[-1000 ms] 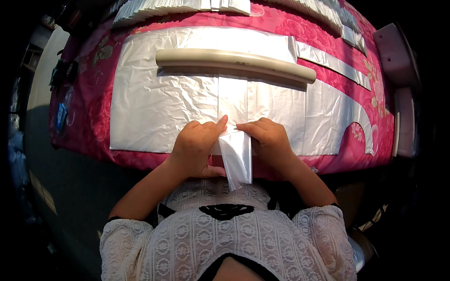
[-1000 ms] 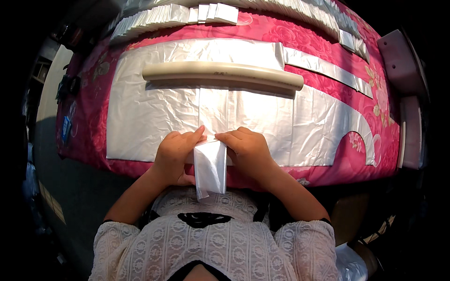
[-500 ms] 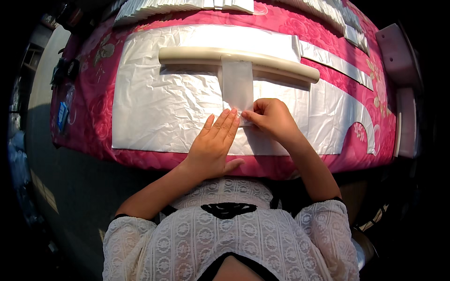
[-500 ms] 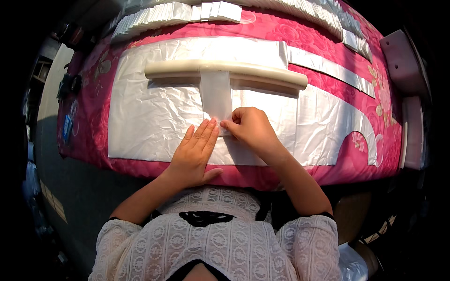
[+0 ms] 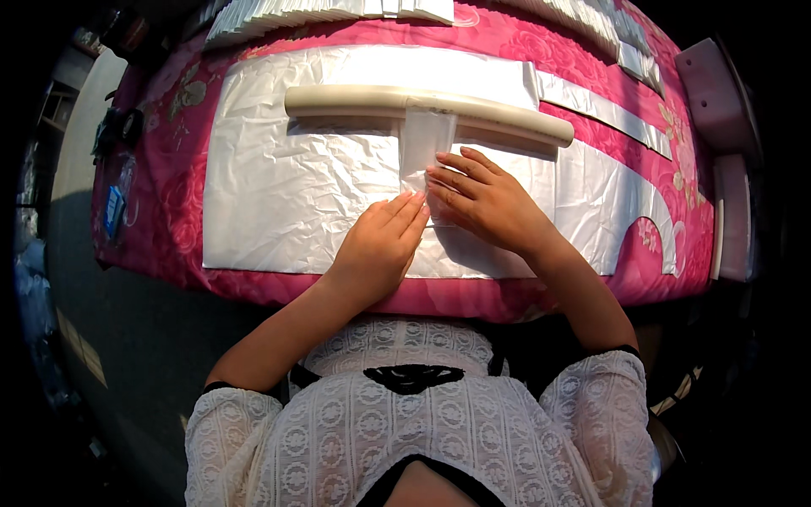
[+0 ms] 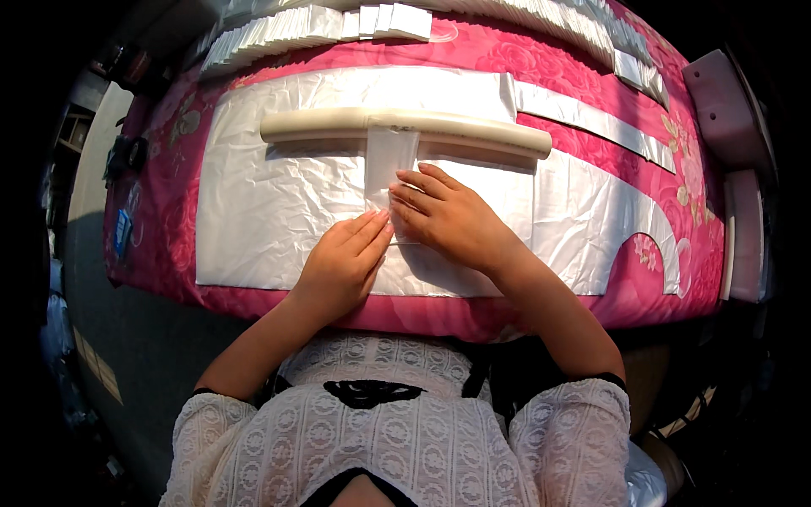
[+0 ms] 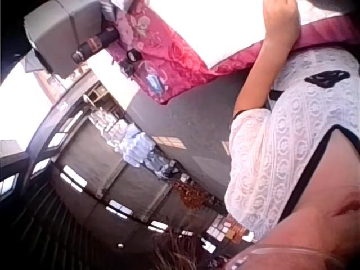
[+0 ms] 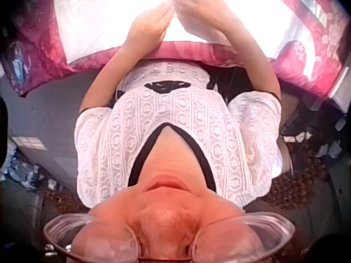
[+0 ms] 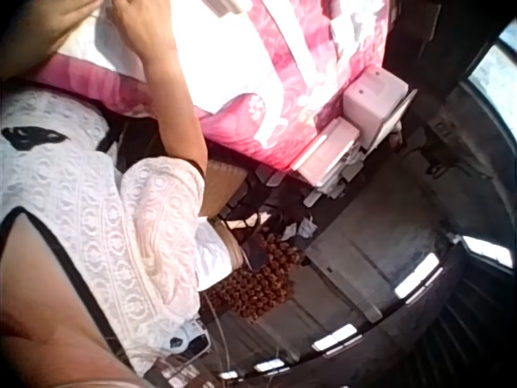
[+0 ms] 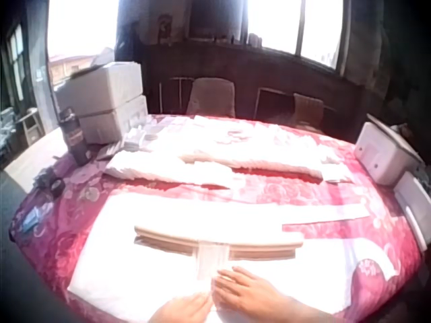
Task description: The person repeatedly unrolls a plastic film, wraps small rectangular items, and places them on a table. The person handles the film roll and items by hand, arranging the wrapped units in rows on a pink cloth-covered surface.
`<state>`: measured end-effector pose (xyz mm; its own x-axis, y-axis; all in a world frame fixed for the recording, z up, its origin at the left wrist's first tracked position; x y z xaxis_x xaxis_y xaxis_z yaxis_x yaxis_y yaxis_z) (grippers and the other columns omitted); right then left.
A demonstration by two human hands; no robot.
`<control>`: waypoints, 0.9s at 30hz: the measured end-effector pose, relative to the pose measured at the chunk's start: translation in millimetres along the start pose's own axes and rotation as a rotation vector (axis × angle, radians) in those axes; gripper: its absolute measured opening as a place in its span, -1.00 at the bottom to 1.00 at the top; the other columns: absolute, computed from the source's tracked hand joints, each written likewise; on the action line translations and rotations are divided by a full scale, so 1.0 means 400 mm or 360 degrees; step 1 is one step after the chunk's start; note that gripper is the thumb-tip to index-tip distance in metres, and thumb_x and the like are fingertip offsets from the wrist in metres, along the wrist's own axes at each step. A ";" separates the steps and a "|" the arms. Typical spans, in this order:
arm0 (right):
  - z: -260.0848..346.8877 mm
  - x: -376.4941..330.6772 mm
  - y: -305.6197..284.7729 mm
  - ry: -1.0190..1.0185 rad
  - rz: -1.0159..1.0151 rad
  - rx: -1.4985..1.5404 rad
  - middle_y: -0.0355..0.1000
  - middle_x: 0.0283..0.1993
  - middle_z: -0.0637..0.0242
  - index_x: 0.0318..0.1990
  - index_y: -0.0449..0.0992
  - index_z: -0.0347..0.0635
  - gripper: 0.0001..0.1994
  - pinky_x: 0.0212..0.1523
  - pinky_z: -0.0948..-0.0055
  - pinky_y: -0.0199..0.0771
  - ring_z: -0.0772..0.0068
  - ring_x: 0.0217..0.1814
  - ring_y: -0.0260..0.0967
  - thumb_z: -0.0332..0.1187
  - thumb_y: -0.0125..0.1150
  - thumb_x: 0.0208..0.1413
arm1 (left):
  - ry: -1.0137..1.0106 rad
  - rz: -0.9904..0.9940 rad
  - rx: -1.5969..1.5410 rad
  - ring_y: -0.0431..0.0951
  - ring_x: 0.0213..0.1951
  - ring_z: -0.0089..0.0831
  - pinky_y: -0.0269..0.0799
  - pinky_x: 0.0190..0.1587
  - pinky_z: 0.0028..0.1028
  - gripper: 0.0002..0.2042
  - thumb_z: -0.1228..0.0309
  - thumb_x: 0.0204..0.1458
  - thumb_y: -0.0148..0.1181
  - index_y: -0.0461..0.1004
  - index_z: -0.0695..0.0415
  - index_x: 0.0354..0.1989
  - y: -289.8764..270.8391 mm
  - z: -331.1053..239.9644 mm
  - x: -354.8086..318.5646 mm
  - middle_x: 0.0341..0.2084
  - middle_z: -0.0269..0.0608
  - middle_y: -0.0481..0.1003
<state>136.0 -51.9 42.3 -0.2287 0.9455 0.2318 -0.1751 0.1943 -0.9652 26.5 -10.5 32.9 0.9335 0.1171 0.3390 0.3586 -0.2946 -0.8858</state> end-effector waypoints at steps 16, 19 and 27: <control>0.003 -0.030 0.005 0.0198 0.0131 0.0224 0.22 0.18 0.12 0.08 0.30 -0.28 -0.53 0.30 0.22 -0.04 0.20 0.29 0.07 -0.23 0.07 0.04 | -0.0102 0.0244 -0.0031 0.19 0.19 -0.18 0.08 0.19 -0.19 -0.52 0.34 -0.07 0.12 0.29 0.31 0.04 0.017 -0.006 -0.023 0.11 0.01 0.24; -0.046 -0.038 -0.014 0.0459 0.0071 -0.0021 0.18 0.21 0.12 0.09 0.28 -0.32 -0.53 0.32 0.19 -0.11 0.18 0.31 0.03 -0.24 0.03 0.06 | -0.0100 0.0228 -0.0022 0.18 0.19 -0.17 0.08 0.19 -0.18 -0.52 0.35 -0.06 0.11 0.28 0.30 0.06 0.015 -0.008 -0.024 0.12 0.01 0.23; -0.007 -0.033 0.010 0.0091 0.0056 0.0189 0.26 0.15 0.14 0.04 0.34 -0.29 -0.56 0.27 0.23 0.04 0.20 0.24 0.14 -0.25 0.07 0.02 | 0.0039 -0.0029 0.0073 0.38 0.01 -0.20 0.24 0.06 -0.25 -0.71 0.45 -0.06 0.07 0.41 0.28 -0.13 -0.011 -0.008 -0.001 -0.04 -0.06 0.38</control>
<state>140.9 -62.8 35.1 -0.1822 0.9652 0.1875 -0.2809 0.1317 -0.9507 24.5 -12.1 37.6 0.9267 0.0989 0.3625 0.3757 -0.2486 -0.8928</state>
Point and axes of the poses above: each hand's wrist, its own x-axis towards the middle knuckle, its own y-axis out of the palm, z = x × y, the point moved 7 cm from there along x, towards the middle knuckle
